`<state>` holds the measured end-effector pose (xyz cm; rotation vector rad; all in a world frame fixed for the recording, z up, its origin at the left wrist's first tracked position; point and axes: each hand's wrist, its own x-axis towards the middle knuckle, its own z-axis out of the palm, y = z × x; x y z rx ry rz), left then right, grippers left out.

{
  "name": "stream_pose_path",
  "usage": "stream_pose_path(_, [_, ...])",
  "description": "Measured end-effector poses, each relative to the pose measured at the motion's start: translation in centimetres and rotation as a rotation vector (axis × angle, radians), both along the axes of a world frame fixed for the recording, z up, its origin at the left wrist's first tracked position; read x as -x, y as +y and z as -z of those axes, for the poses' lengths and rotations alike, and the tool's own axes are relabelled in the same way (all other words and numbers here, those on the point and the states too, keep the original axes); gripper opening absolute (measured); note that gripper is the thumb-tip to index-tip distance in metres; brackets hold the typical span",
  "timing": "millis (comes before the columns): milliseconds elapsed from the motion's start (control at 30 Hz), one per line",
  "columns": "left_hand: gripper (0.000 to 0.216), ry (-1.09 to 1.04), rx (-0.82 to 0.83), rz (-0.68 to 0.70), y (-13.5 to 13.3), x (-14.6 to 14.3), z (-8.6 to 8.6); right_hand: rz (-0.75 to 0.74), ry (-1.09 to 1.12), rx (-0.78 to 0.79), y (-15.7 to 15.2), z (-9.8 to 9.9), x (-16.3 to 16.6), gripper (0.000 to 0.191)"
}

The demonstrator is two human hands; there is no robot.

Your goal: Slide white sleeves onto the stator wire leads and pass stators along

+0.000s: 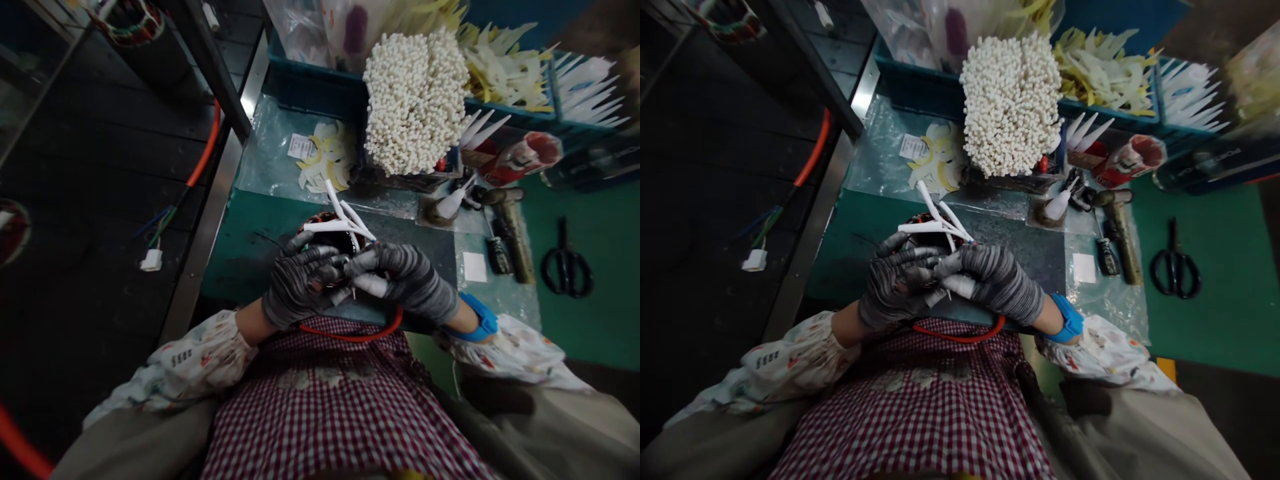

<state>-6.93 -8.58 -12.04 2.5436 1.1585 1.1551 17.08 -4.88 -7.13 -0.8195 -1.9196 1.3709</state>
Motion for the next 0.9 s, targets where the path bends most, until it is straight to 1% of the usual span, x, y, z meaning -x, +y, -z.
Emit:
stream_pose_path(100, [0.023,-0.010,0.032,0.013,-0.1,0.0,-0.1,-0.081,-0.070,-0.100,-0.5,1.5,-0.5,0.014])
stream_pose_path(167, [0.021,-0.027,0.029,0.021,-0.2,0.1,0.0,-0.040,-0.105,-0.147,-1.0,2.4,-1.0,0.014])
stream_pose_path(233, [0.019,-0.038,0.008,0.025,-0.2,0.1,0.0,-0.020,-0.090,-0.281,-1.5,2.8,-1.5,0.013])
stream_pose_path(300, [0.019,-0.033,-0.014,0.009,-0.3,-0.1,-0.1,-0.053,-0.054,-0.432,-1.9,2.6,-1.5,0.015])
stream_pose_path(333, [0.020,-0.028,-0.009,-0.006,-0.3,-0.1,-0.2,-0.099,-0.041,-0.455,-2.1,2.2,-1.2,0.018])
stream_pose_path(367, [0.023,-0.023,-0.001,-0.013,-0.3,-0.2,-0.3,-0.146,-0.036,-0.435,-2.2,1.8,-0.7,0.019])
stream_pose_path(400, [0.026,-0.018,0.011,-0.016,-0.3,-0.3,-0.4,-0.152,-0.047,-0.388,-2.3,1.3,0.0,0.019])
stream_pose_path(433, [0.028,-0.017,0.019,-0.020,-0.2,-0.4,-0.5,-0.116,-0.073,-0.339,-2.2,1.0,0.8,0.018])
stream_pose_path(500, [0.026,-0.019,0.001,-0.012,0.0,-0.4,-0.5,0.030,-0.152,-0.292,-1.6,0.6,2.8,0.016])
stream_pose_path(567, [0.016,-0.014,-0.039,0.003,0.3,-0.2,-0.3,0.188,-0.205,-0.329,-0.4,0.5,4.3,0.013])
stream_pose_path(600, [0.012,-0.009,-0.055,0.013,0.5,-0.1,-0.2,0.233,-0.207,-0.364,0.3,0.6,4.8,0.011])
stream_pose_path(667, [0.011,0.017,-0.084,0.068,0.8,0.6,-0.1,0.317,-0.165,-0.441,1.4,0.5,4.8,0.012])
stream_pose_path(733, [0.014,0.081,-0.119,0.120,0.9,1.5,-0.1,0.463,-0.122,-0.493,1.9,0.4,3.9,0.016])
stream_pose_path(767, [0.015,0.121,-0.144,0.124,0.9,2.1,-0.3,0.529,-0.125,-0.499,1.9,0.5,3.3,0.019])
stream_pose_path(800, [0.016,0.156,-0.171,0.103,0.9,2.7,-0.6,0.553,-0.158,-0.482,1.8,0.7,2.8,0.025])
stream_pose_path(833, [0.018,0.186,-0.192,0.066,0.9,3.3,-0.9,0.536,-0.211,-0.455,1.7,1.0,2.3,0.037])
stream_pose_path(867, [0.023,0.221,-0.206,0.037,0.8,3.8,-1.4,0.486,-0.279,-0.419,1.6,1.4,1.9,0.050])
stream_pose_path(900, [0.029,0.268,-0.210,0.032,0.9,4.4,-1.9,0.419,-0.349,-0.385,1.7,1.9,1.7,0.059])
